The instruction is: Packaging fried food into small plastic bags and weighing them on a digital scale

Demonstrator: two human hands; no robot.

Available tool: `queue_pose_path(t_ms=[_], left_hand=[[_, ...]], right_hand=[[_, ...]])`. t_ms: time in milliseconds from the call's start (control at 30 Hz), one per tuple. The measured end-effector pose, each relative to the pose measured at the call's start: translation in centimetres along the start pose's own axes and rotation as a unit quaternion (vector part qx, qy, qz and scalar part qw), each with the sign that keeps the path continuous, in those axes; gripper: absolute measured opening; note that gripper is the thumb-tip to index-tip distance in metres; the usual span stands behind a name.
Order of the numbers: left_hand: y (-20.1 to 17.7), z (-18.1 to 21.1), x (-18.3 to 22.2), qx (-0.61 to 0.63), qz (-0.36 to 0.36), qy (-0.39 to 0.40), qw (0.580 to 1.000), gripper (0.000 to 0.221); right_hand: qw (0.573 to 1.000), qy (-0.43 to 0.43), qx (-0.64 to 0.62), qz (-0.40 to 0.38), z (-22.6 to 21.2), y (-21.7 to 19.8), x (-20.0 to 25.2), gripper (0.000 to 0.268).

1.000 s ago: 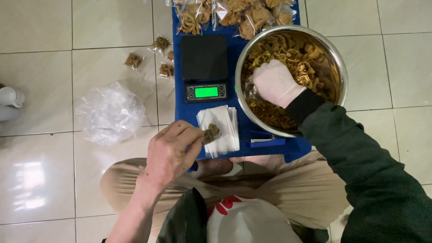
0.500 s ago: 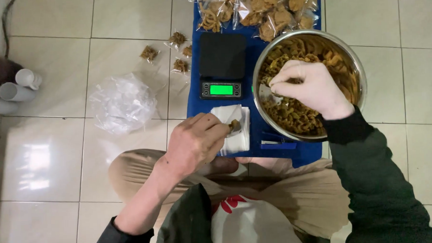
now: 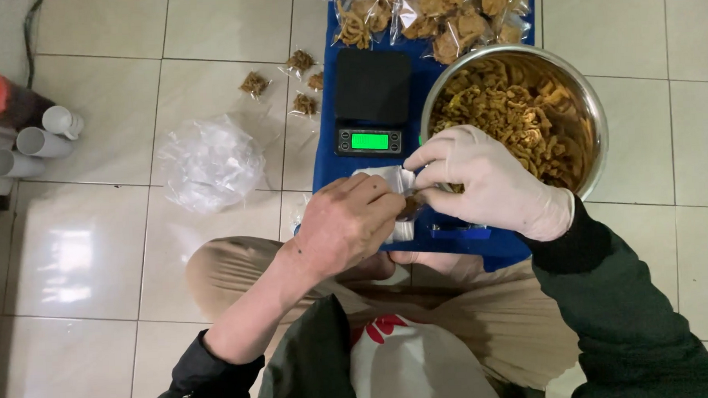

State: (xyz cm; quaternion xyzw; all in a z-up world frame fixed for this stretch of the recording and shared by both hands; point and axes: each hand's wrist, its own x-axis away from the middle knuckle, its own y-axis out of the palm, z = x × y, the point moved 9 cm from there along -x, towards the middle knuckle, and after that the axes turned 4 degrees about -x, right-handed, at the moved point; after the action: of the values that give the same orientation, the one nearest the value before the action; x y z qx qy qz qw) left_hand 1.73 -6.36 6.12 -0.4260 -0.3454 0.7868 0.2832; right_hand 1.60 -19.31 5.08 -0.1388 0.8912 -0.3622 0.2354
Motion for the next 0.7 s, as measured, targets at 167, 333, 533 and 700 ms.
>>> queue_pose_path(t_ms=[167, 333, 533, 700], left_hand=[[-0.2, -0.2, -0.1, 0.013, 0.013, -0.006, 1.0, 0.012], [-0.5, -0.4, -0.2, 0.027, 0.03, -0.013, 0.999, 0.012], [0.4, -2.5, 0.8, 0.115, 0.052, -0.066, 0.99, 0.015], [2.5, -6.3, 3.1, 0.32, 0.1, -0.166, 0.927, 0.06]], right_hand=[[1.0, 0.001, 0.009, -0.001, 0.1, 0.3, 0.1, 0.004], [1.0, -0.01, -0.011, -0.015, -0.1, 0.4, 0.2, 0.008], [0.997, 0.058, 0.002, -0.059, 1.2, 1.0, 0.7, 0.007], [0.989, 0.118, -0.072, -0.044, 2.1, 0.9, 1.6, 0.012]])
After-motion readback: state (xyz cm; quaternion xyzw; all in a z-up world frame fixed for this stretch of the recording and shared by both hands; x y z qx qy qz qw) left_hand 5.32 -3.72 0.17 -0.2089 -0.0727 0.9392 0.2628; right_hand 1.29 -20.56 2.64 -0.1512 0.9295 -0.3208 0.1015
